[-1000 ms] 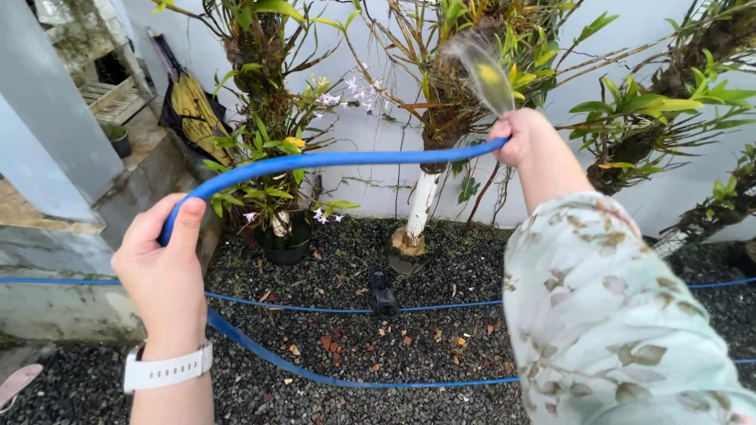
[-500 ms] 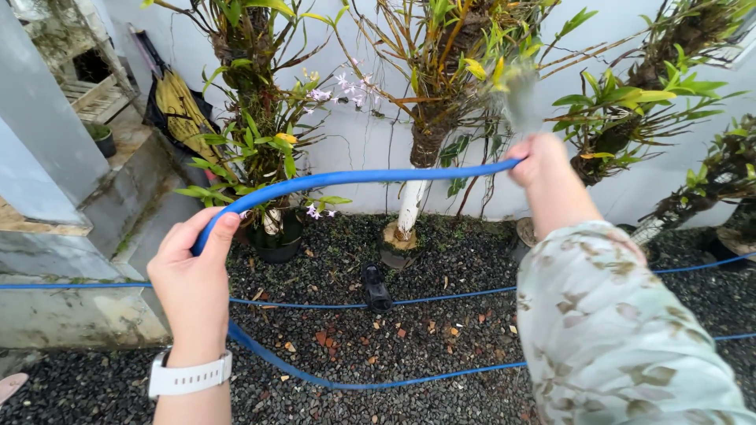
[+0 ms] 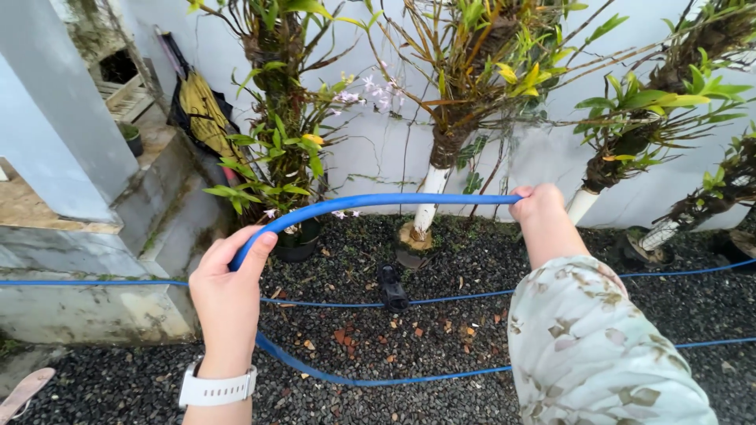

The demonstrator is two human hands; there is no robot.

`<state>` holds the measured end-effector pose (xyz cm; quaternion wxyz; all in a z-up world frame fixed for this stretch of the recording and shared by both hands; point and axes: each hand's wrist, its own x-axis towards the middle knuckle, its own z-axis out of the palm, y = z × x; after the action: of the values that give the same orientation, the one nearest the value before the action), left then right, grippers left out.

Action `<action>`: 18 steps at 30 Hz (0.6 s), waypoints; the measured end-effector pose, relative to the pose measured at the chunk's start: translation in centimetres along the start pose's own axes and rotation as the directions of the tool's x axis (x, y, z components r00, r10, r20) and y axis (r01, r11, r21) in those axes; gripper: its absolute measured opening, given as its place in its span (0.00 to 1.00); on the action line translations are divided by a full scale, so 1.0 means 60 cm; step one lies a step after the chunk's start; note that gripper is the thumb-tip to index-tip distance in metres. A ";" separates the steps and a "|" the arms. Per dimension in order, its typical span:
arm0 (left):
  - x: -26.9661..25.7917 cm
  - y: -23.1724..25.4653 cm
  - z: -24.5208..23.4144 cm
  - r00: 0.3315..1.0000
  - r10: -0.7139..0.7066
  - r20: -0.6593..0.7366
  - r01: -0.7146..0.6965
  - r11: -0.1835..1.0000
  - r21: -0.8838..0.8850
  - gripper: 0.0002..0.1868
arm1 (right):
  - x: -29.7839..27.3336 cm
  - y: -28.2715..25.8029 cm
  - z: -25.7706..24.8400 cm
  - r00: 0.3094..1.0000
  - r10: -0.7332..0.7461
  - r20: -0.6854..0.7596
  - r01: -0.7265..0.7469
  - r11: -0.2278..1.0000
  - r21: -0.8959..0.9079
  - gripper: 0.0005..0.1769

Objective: Watering various potted plants in a garden using a blue garden hose

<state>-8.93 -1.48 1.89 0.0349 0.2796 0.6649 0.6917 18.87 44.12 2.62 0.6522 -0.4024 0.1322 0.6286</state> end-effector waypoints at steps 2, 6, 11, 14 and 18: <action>0.000 -0.006 -0.011 0.998 -0.027 -0.048 0.026 0.999 -0.026 0.07 | 0.024 0.016 0.004 0.989 0.084 0.123 -0.056 0.976 -0.212 0.18; 0.005 -0.038 -0.039 0.997 -0.031 -0.073 0.030 0.999 -0.020 0.08 | 0.120 0.053 0.027 0.987 0.034 0.159 0.005 0.971 -0.239 0.16; 0.017 -0.074 -0.087 0.977 -0.035 -0.211 0.013 0.995 -0.101 0.10 | 0.079 0.140 0.053 0.896 0.289 0.339 -0.049 0.820 -0.570 0.17; 0.034 -0.088 -0.124 0.950 -0.033 -0.309 0.000 0.994 -0.107 0.10 | -0.161 0.184 0.046 0.876 0.269 0.401 0.075 0.745 -0.663 0.14; 0.057 -0.121 -0.167 0.921 -0.148 -0.360 0.048 0.961 -0.273 0.14 | -0.175 0.251 0.126 0.771 0.409 0.489 0.097 0.682 -0.724 0.14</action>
<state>-18.50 -8.25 -3.35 -0.0224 0.1005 0.5763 0.8107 0.59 40.13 9.16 0.3890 -0.3810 -0.3068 0.7806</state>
